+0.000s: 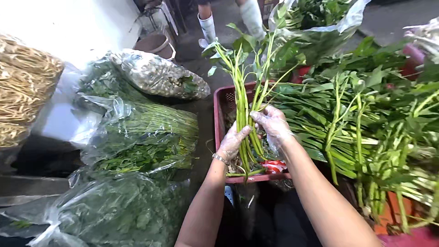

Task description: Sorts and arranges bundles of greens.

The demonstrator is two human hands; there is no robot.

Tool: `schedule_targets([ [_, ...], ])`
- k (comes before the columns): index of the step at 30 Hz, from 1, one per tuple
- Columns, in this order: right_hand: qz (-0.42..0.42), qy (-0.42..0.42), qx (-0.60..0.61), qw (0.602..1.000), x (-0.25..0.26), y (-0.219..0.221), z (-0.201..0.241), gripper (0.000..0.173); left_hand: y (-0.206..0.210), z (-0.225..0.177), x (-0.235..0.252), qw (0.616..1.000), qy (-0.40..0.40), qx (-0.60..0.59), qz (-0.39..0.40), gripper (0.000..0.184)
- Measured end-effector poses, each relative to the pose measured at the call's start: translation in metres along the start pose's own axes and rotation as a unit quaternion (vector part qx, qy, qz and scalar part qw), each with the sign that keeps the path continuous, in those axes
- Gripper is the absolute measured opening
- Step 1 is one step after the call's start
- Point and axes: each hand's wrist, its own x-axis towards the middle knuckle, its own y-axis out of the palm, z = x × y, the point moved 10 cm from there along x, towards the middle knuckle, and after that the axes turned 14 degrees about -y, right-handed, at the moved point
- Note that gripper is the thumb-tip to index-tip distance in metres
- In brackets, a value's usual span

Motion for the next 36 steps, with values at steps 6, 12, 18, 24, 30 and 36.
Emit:
schedule_targets([
  [6, 0.002, 0.011, 0.004, 1.000, 0.001, -0.008, -0.002, 0.032, 0.014, 0.001, 0.000, 0.999, 0.010, -0.002, 0.030, 0.045],
  [12, 0.014, 0.012, 0.033, 0.999, 0.001, -0.013, -0.004, 0.024, 0.029, 0.000, 0.001, 0.999, 0.026, 0.018, 0.027, 0.046],
  [18, -0.092, -0.039, 0.020, 0.995, 0.006, -0.038, 0.001, 0.049, 0.035, -0.001, 0.008, 0.999, 0.045, -0.020, -0.011, 0.050],
  [24, -0.083, 0.012, 0.067, 0.994, -0.004, -0.030, -0.006, 0.034, 0.041, -0.007, -0.002, 0.998, 0.055, 0.018, -0.027, 0.047],
  [30, -0.058, -0.032, 0.034, 0.997, -0.008, -0.024, 0.010, 0.056, 0.034, -0.015, -0.010, 0.993, 0.058, 0.064, -0.080, 0.052],
  [36, -0.048, -0.089, 0.037, 0.994, -0.035, -0.013, 0.015, 0.047, 0.024, -0.010, -0.013, 0.990, 0.072, 0.074, -0.096, 0.073],
])
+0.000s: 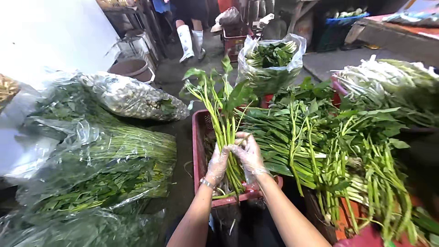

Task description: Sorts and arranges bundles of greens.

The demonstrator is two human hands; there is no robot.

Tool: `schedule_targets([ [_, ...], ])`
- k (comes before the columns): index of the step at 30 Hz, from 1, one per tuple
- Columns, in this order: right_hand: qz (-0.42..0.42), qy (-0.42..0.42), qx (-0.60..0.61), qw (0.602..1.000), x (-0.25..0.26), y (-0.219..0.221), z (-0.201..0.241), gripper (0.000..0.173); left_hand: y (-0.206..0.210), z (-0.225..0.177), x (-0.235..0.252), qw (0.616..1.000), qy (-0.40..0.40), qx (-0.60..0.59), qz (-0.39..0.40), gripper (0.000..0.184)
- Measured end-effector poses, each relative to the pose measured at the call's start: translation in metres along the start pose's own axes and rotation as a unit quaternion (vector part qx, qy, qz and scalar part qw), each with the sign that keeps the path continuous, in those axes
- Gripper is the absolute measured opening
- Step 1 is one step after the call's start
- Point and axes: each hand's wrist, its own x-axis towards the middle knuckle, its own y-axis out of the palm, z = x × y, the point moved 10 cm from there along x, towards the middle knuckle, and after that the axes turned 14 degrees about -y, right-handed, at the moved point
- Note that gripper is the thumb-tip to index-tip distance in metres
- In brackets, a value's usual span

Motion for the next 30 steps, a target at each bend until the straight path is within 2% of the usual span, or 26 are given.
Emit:
schedule_targets([
  [2, 0.010, 0.039, -0.009, 0.999, -0.002, 0.001, -0.002, 0.036, 0.005, -0.003, -0.006, 0.999, 0.000, -0.033, 0.026, 0.084],
  [4, 0.041, 0.044, -0.045, 0.997, 0.001, -0.001, -0.004, 0.026, 0.009, -0.003, -0.006, 0.997, -0.002, -0.065, 0.050, 0.079],
  [8, 0.077, 0.015, -0.110, 0.991, 0.006, 0.002, 0.008, 0.026, 0.004, 0.000, -0.001, 0.992, -0.010, -0.109, 0.057, 0.035],
  [10, 0.044, -0.003, -0.099, 0.994, 0.001, 0.001, 0.011, 0.025, 0.005, 0.003, 0.001, 0.990, -0.019, -0.123, 0.059, 0.022],
  [12, 0.013, -0.061, -0.070, 0.996, -0.004, 0.000, 0.012, 0.016, 0.003, 0.008, 0.007, 0.984, -0.031, -0.169, 0.055, 0.013],
  [15, 0.047, -0.226, -0.172, 0.958, -0.017, 0.010, 0.022, 0.015, -0.006, 0.015, 0.013, 0.973, -0.073, -0.217, 0.030, 0.022],
  [18, 0.093, -0.294, -0.298, 0.903, -0.033, 0.027, 0.022, 0.015, -0.010, 0.029, 0.016, 0.972, -0.114, -0.206, -0.018, 0.025],
  [22, 0.149, -0.296, -0.335, 0.882, -0.051, 0.045, 0.027, 0.014, -0.021, 0.028, 0.014, 0.985, -0.101, -0.124, -0.062, 0.023],
  [25, 0.208, -0.298, -0.329, 0.871, -0.078, 0.054, 0.031, 0.017, -0.047, 0.018, 0.027, 0.980, -0.090, -0.139, -0.111, 0.025],
  [28, 0.109, -0.260, -0.343, 0.896, -0.060, 0.012, 0.050, 0.017, -0.061, 0.008, 0.030, 0.979, -0.051, -0.160, -0.112, 0.022],
  [30, 0.050, -0.197, -0.340, 0.918, -0.036, -0.023, 0.049, 0.019, -0.069, 0.003, 0.025, 0.981, -0.013, -0.160, -0.105, 0.021],
])
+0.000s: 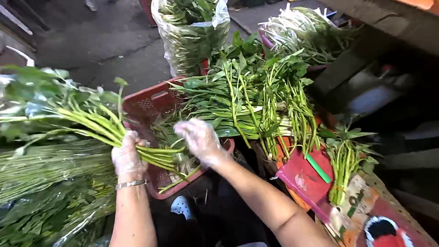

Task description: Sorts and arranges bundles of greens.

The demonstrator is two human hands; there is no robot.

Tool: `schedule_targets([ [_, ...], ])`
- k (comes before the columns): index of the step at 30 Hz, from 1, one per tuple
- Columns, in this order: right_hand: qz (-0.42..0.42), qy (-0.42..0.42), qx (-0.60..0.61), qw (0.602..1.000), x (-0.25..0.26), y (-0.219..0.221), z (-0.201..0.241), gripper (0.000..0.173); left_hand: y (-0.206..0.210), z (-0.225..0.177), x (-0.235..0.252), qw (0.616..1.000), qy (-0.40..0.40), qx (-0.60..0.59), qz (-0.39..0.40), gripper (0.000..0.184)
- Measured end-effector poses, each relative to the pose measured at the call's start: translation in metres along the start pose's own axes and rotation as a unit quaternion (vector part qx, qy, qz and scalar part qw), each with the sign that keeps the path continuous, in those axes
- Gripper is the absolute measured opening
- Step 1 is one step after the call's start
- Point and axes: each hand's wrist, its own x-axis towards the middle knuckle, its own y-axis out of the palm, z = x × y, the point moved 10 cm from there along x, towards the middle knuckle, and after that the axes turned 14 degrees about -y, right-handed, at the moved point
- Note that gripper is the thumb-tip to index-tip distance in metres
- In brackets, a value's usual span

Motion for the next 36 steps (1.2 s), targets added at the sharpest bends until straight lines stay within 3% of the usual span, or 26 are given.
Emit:
schedule_targets([
  [1, 0.035, 0.059, -0.013, 0.998, 0.002, -0.003, -0.021, 0.023, -0.002, -0.003, -0.002, 1.000, 0.017, 0.003, 0.015, 0.021],
  [3, 0.205, 0.198, -0.107, 0.952, -0.009, 0.004, -0.065, 0.040, 0.000, -0.008, -0.007, 0.997, 0.052, 0.033, 0.042, 0.020],
  [4, 0.259, 0.246, -0.134, 0.924, -0.017, 0.007, -0.078, 0.048, 0.003, -0.010, -0.011, 0.995, 0.070, 0.051, 0.052, 0.019],
  [5, 0.270, 0.250, -0.140, 0.919, -0.016, 0.007, -0.080, 0.044, 0.010, -0.012, -0.015, 0.992, 0.089, 0.067, 0.067, 0.017],
  [7, 0.207, 0.168, -0.093, 0.959, 0.002, 0.009, -0.052, 0.030, 0.029, -0.012, -0.029, 0.985, 0.110, 0.088, 0.098, 0.012],
  [9, 0.150, 0.089, 0.013, 0.985, 0.024, 0.017, -0.013, 0.034, 0.045, -0.009, -0.045, 0.980, 0.121, 0.126, 0.091, 0.003],
  [13, 0.178, 0.131, 0.148, 0.964, 0.056, 0.025, 0.026, 0.059, 0.070, -0.020, -0.070, 0.942, 0.154, 0.299, 0.013, 0.051],
  [16, 0.130, 0.155, 0.142, 0.969, 0.066, 0.016, 0.024, 0.069, 0.091, -0.031, -0.083, 0.881, 0.170, 0.441, 0.004, 0.060],
  [17, 0.127, 0.150, 0.132, 0.972, 0.066, 0.016, 0.020, 0.069, 0.096, -0.031, -0.085, 0.878, 0.164, 0.450, 0.019, 0.060],
  [19, 0.151, 0.119, 0.119, 0.974, 0.060, 0.013, 0.018, 0.067, 0.094, -0.023, -0.077, 0.916, 0.107, 0.382, 0.049, 0.046],
  [21, 0.162, 0.070, 0.042, 0.983, 0.053, -0.013, 0.019, 0.052, 0.085, -0.013, -0.064, 0.955, 0.056, 0.278, 0.089, 0.031],
  [23, 0.043, 0.028, -0.013, 0.999, 0.041, -0.080, 0.012, 0.031, 0.080, -0.010, -0.062, 0.972, 0.022, 0.188, 0.140, 0.018],
  [25, -0.103, 0.083, -0.046, 0.990, 0.001, -0.166, -0.023, 0.027, 0.069, -0.008, -0.058, 0.977, 0.010, 0.125, 0.173, 0.019],
  [26, -0.133, 0.141, -0.091, 0.977, -0.026, -0.203, -0.051, 0.029, 0.061, -0.006, -0.052, 0.979, 0.010, 0.108, 0.175, 0.018],
  [28, -0.080, 0.292, -0.173, 0.937, -0.084, -0.245, -0.118, 0.033, 0.047, -0.001, -0.041, 0.983, 0.009, 0.098, 0.154, 0.014],
  [30, 0.003, 0.398, -0.190, 0.898, -0.132, -0.247, -0.164, 0.034, 0.037, 0.003, -0.033, 0.989, -0.003, 0.088, 0.116, 0.013],
  [33, 0.002, 0.400, -0.200, 0.895, -0.155, -0.232, -0.189, 0.037, 0.035, 0.002, -0.032, 0.994, -0.018, 0.059, 0.092, 0.026],
  [36, -0.032, 0.391, -0.166, 0.905, -0.153, -0.233, -0.200, 0.033, 0.036, 0.009, -0.033, 0.995, -0.026, 0.071, 0.067, 0.025],
])
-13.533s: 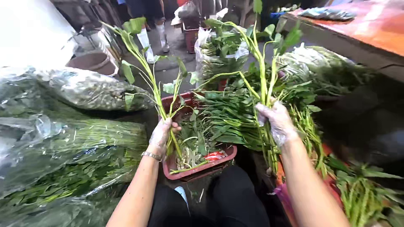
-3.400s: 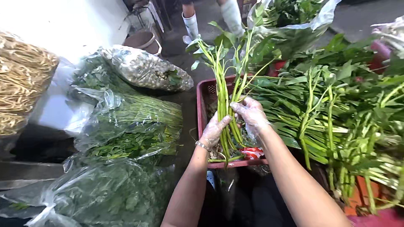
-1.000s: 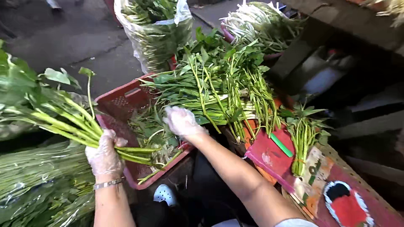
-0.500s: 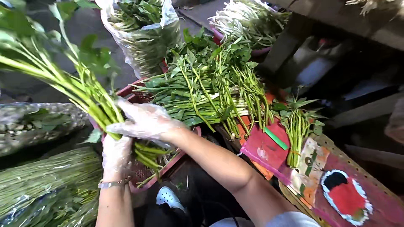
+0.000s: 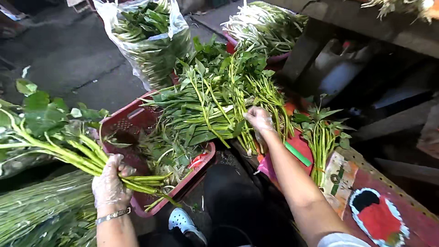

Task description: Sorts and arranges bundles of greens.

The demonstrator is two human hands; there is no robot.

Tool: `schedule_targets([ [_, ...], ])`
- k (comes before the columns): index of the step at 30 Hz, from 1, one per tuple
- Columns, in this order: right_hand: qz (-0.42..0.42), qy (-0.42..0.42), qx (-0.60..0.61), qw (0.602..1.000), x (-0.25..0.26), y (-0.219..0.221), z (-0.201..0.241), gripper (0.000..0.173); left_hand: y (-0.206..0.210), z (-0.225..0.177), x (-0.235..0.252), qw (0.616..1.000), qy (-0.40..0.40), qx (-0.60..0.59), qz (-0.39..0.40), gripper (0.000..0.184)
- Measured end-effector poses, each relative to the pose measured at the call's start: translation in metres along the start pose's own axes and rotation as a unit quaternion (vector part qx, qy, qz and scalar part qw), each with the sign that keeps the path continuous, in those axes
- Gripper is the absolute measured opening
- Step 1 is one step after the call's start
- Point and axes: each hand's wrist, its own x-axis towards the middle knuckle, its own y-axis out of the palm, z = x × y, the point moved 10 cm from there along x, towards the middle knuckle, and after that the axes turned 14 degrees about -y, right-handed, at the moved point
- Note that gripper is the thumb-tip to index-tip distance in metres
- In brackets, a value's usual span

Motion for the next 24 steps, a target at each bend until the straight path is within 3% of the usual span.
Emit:
schedule_targets([
  [5, -0.139, 0.010, 0.031, 0.990, -0.001, -0.054, 0.005, 0.038, 0.007, 0.009, 0.000, 1.000, -0.018, -0.003, -0.001, 0.024],
  [8, -0.089, 0.047, -0.016, 0.995, 0.004, -0.054, -0.012, 0.042, 0.009, 0.013, 0.001, 1.000, -0.026, 0.013, -0.002, 0.024],
  [10, -0.099, 0.027, -0.034, 0.994, -0.001, -0.053, -0.011, 0.047, 0.010, 0.014, 0.000, 0.999, -0.029, 0.023, -0.009, 0.022],
  [12, -0.101, -0.010, -0.047, 0.994, -0.009, -0.045, -0.004, 0.031, 0.010, 0.015, -0.001, 0.999, -0.029, 0.023, -0.009, 0.022],
  [15, 0.051, -0.004, -0.042, 0.998, -0.022, 0.001, 0.004, 0.025, 0.008, 0.017, 0.001, 0.999, -0.037, 0.028, -0.015, 0.020],
  [16, 0.065, -0.004, -0.043, 0.997, -0.027, 0.013, 0.008, 0.028, 0.008, 0.018, 0.001, 0.998, -0.039, 0.035, -0.019, 0.019],
  [19, 0.066, -0.017, -0.064, 0.996, -0.033, 0.030, 0.026, 0.043, 0.007, 0.018, -0.001, 0.998, -0.044, 0.041, -0.031, 0.020],
  [24, 0.103, 0.025, -0.091, 0.990, -0.029, 0.023, 0.019, 0.030, 0.005, 0.014, -0.006, 0.999, -0.031, 0.037, -0.018, 0.023],
])
